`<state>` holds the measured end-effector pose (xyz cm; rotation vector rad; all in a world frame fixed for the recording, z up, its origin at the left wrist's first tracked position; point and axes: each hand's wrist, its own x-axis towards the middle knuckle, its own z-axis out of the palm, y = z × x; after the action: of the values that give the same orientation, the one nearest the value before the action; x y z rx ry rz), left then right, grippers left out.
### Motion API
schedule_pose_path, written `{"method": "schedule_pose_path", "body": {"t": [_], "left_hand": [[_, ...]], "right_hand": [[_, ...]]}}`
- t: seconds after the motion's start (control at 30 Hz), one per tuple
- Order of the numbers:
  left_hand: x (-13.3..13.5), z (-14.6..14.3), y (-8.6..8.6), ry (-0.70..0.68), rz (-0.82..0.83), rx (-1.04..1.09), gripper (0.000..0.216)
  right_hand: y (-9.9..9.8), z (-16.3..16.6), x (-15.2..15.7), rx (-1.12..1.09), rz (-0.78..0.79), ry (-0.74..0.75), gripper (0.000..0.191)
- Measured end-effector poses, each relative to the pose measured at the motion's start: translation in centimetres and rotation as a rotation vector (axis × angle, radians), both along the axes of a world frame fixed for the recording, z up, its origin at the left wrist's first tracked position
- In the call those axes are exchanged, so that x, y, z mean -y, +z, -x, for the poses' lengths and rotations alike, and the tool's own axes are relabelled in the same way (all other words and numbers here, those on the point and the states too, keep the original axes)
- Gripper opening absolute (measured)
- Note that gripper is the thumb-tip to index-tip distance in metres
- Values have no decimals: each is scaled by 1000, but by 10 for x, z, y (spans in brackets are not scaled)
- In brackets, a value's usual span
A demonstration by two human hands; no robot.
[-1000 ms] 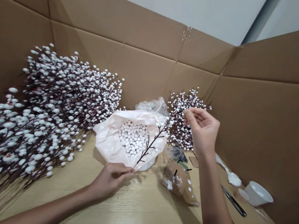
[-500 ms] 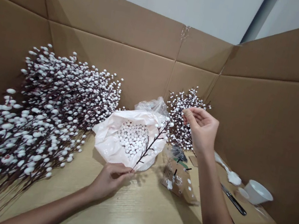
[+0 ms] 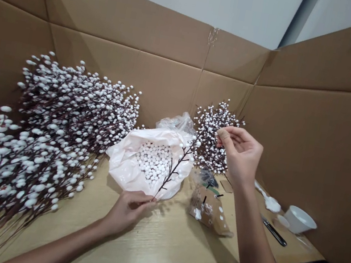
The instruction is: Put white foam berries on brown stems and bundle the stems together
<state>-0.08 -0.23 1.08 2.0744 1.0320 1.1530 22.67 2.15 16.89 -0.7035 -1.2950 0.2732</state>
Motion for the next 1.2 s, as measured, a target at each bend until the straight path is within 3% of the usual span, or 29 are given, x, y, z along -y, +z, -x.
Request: {"method": "schedule_pose_path", "body": {"t": [0.1,0.2,0.47,0.63,0.8,1.2], "left_hand": [[0,0,2,-4,-3,6,24],[0,1,4,1,-11,22,23],[-3,2,4,35,-21,24,21],[-3,0,5,36,-28,3,21],[-3,-2,4,43,-34,8,20],[-5,0,1,41,-62,-22,23]], "right_hand": [[-5,-1,7,-3,5,-53,9],[-23,-12,14,19,85,-86,12],[-119,-86,48,-24,666,-68,32],[-157,-117,65,16,775,-91,40],[-168,-124,67,163,729,-131,41],[-170,-132,73,294,702,-9,29]]}}
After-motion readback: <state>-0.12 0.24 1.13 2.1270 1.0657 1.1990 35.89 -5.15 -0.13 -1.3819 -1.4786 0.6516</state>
